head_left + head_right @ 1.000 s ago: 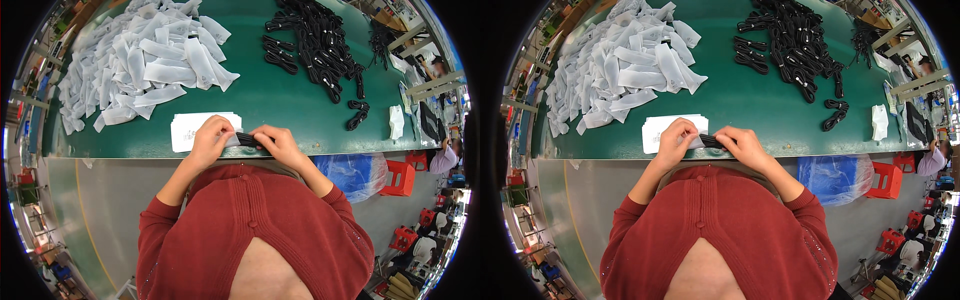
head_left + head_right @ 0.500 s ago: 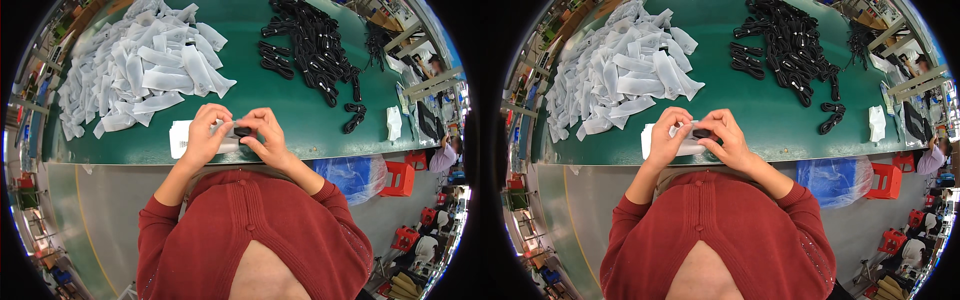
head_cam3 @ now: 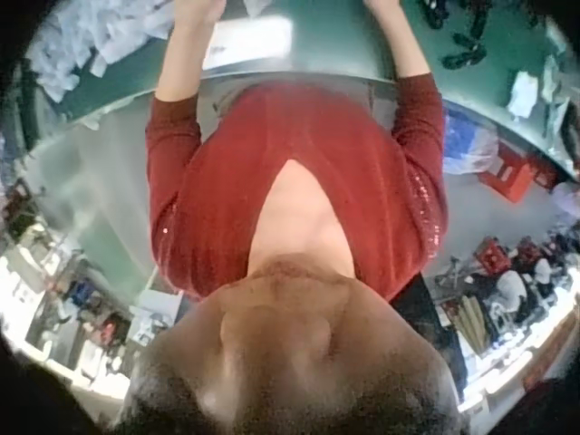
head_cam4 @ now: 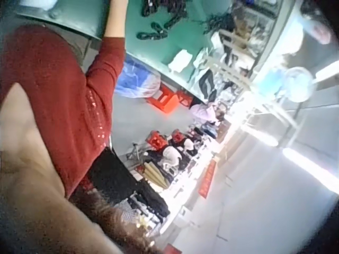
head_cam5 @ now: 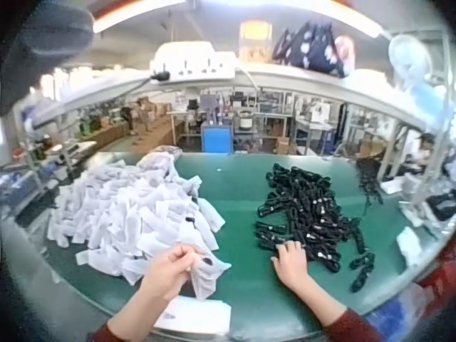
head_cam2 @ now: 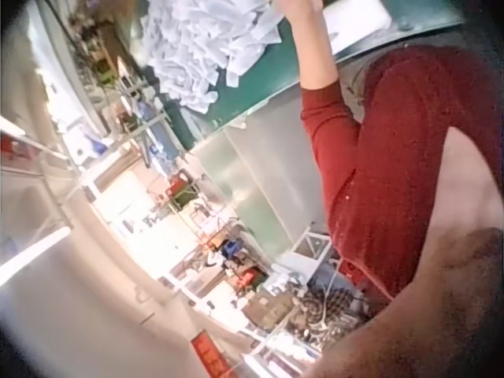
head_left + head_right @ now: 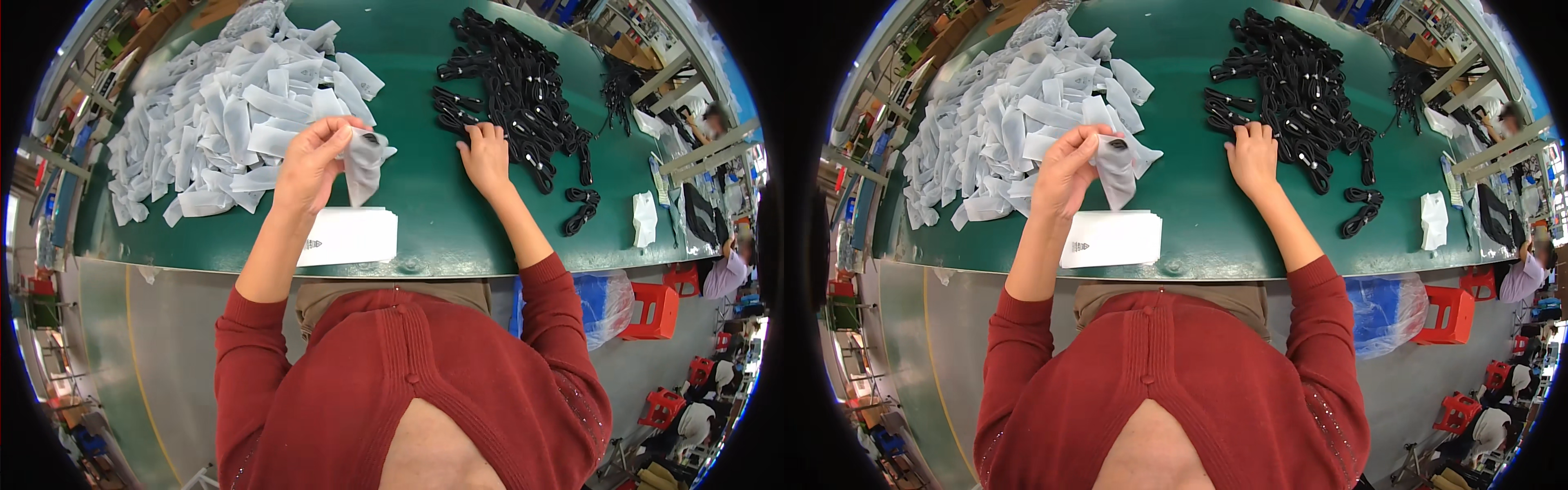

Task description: The person repeatedly picks up black cables from a pile on a green table, places them into small white paper bags, and sets the packaged items aside. The process is repetitive, involving handling the cables and bags by hand without the use of tools.

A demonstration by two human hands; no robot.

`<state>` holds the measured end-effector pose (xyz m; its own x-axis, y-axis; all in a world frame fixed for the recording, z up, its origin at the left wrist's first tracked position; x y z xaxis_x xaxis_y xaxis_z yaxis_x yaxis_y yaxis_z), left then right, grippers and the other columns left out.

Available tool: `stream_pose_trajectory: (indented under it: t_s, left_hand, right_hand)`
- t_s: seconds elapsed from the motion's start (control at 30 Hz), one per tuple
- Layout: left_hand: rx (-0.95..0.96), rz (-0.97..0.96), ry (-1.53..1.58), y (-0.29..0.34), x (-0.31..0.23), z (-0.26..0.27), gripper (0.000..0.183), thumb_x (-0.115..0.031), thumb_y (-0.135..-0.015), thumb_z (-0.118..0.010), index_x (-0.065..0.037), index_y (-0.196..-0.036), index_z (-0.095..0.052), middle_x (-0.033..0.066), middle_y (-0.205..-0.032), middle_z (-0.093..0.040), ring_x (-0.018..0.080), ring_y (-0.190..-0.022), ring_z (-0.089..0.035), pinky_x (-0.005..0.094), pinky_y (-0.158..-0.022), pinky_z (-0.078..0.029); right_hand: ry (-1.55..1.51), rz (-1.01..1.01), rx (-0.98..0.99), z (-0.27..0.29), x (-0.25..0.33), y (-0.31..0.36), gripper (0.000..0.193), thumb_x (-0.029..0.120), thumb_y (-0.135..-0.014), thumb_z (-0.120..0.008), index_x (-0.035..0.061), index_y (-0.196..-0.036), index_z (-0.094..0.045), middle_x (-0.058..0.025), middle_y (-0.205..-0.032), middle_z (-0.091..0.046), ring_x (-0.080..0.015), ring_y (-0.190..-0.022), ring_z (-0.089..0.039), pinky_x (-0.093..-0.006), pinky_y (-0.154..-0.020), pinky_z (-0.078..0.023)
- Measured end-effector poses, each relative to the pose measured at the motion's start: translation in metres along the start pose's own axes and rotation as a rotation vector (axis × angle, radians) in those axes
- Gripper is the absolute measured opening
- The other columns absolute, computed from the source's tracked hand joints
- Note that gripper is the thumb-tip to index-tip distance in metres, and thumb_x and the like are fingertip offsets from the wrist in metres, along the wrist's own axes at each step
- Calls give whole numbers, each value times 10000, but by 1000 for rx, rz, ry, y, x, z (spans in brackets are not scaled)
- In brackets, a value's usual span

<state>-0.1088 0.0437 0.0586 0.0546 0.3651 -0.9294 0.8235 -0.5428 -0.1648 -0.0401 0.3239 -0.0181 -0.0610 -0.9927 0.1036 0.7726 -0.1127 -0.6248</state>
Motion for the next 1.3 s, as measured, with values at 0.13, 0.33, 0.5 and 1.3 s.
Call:
stream_pose_trajectory:
  t_s: [0.13,0.33,0.5,1.3]
  left_hand:
    - [20,62,-10,-14,0,5,209,-232,-972,-622,-39,-1047,-645,37,-1011,-671,93,-868,-603,268,-725,-468]
    - [-140,-7,-52,-65,-1,72,229,-245,-957,-636,-63,-1095,-650,58,-1061,-672,154,-959,-630,348,-830,-509]
    - [-562,-721,-1040,-45,-44,107,327,-252,-941,-650,-22,-1172,-627,90,-1137,-643,173,-992,-613,332,-806,-500]
    - [32,-179,-996,97,70,-22,83,-30,-829,-692,-11,-863,-619,86,-813,-594,222,-697,-567,331,-660,-472]
  right_hand:
    - [108,40,134,-2,12,1,388,154,-737,-775,47,-1051,-574,-138,-957,-561,-327,-897,-574,-448,-737,-490]
    - [-218,-3,433,23,48,25,326,72,-863,-587,75,-1189,-601,-214,-943,-619,-376,-835,-671,-462,-715,-547]
    - [-128,208,412,34,53,31,380,17,-845,-556,93,-1206,-648,-182,-1018,-586,-325,-950,-602,-420,-761,-504]
    - [-1203,-596,820,63,70,102,273,180,-980,-567,-14,-1167,-607,-32,-789,-586,-49,-669,-511,-225,-593,-406]
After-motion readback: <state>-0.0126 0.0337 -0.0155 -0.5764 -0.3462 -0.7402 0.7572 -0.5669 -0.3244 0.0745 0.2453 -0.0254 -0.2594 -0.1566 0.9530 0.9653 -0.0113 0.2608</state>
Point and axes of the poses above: each hand's wrist, its own y-axis away from the middle knuckle, its own z-axis out of the back of the hand, x = y × z, the point moved 5 cm from there along -y, towards the middle knuckle
